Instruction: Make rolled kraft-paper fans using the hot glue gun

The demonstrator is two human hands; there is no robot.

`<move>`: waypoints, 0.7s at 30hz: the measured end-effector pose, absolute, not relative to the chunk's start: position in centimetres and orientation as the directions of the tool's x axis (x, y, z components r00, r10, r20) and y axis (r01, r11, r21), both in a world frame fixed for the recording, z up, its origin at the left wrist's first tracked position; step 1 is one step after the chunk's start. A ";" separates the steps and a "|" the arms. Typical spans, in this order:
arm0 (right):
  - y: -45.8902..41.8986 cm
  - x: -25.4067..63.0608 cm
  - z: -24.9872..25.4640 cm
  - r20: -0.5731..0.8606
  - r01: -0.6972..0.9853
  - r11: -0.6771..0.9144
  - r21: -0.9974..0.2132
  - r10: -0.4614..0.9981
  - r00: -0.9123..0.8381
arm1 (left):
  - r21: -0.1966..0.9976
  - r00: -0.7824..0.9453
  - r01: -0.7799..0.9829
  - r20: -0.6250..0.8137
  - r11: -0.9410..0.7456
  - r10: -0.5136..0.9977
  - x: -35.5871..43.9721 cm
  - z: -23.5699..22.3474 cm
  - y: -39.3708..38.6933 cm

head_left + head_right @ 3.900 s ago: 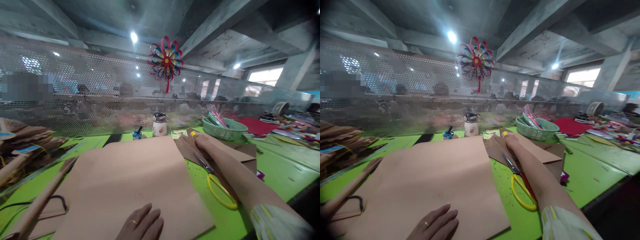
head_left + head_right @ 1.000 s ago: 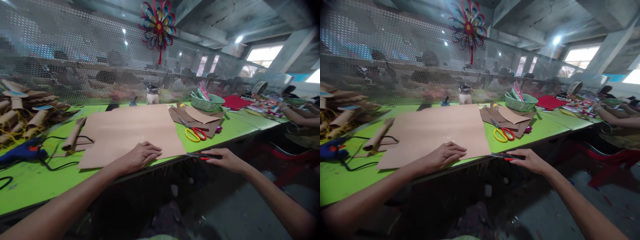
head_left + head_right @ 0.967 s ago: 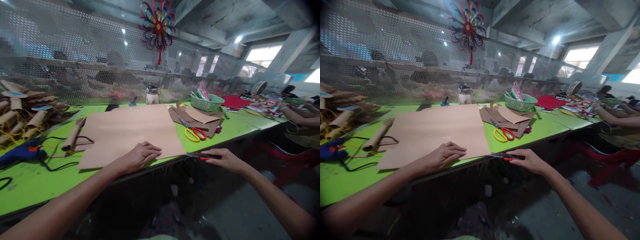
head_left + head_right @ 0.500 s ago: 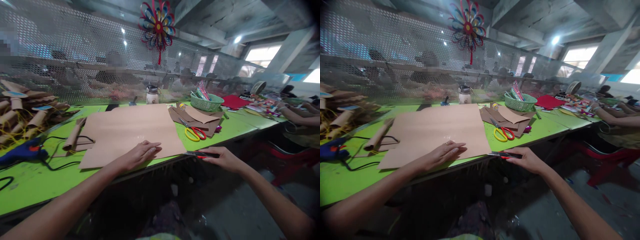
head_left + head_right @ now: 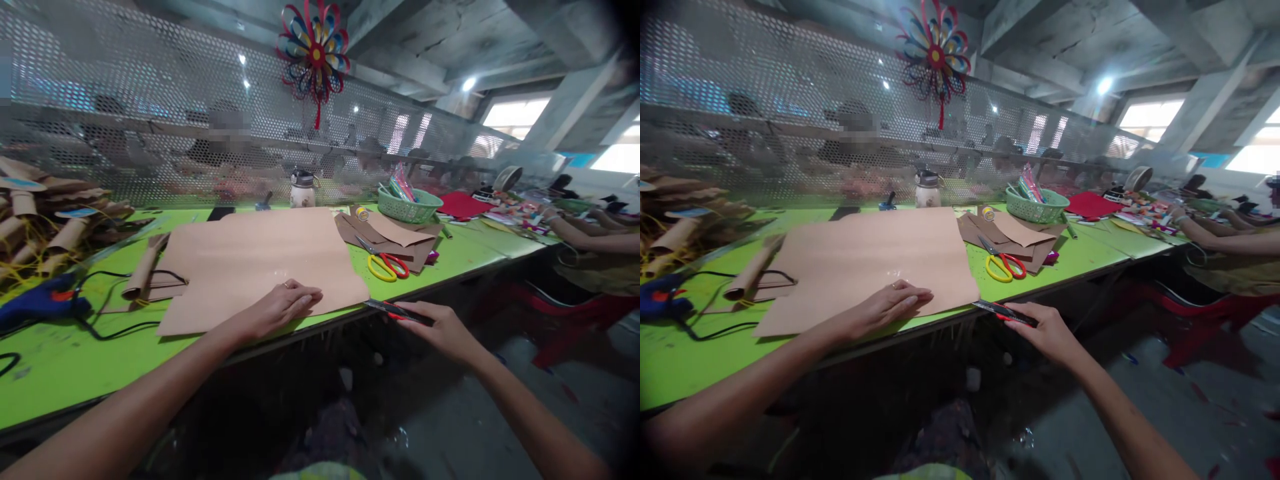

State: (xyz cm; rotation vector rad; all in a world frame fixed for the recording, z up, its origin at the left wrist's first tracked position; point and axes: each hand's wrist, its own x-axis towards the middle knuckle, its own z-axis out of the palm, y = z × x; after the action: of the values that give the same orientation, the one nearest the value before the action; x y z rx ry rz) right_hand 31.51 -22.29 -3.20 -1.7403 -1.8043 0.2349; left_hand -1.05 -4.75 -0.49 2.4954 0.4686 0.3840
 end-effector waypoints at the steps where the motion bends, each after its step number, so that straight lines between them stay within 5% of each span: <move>1: -22.3 31.5 -3.2 0.291 0.842 0.115 -0.527 0.955 0.052 | 0.570 0.901 0.239 0.172 -0.786 0.399 -1.1 -0.5 -4.8; 9: -23.4 31.8 -3.3 0.281 0.878 0.119 -0.463 0.959 0.019 | 0.544 0.893 0.243 0.198 -0.803 0.404 -1.0 -0.9 -4.6; 16: -24.6 30.4 -3.6 0.364 0.967 0.004 -0.255 0.927 0.092 | 0.520 0.898 0.240 0.203 -0.820 0.391 -1.0 -1.1 -4.5; 21: -23.6 29.2 -3.8 0.393 0.929 0.018 -0.369 0.909 0.138 | 0.506 0.898 0.254 0.193 -0.825 0.395 -1.0 -0.8 -4.7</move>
State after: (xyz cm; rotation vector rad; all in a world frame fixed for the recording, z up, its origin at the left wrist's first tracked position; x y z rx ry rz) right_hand 29.22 -23.61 -3.75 -1.8773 -1.7590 -0.0481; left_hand -0.96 -4.70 -0.84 2.5816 0.4705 0.3999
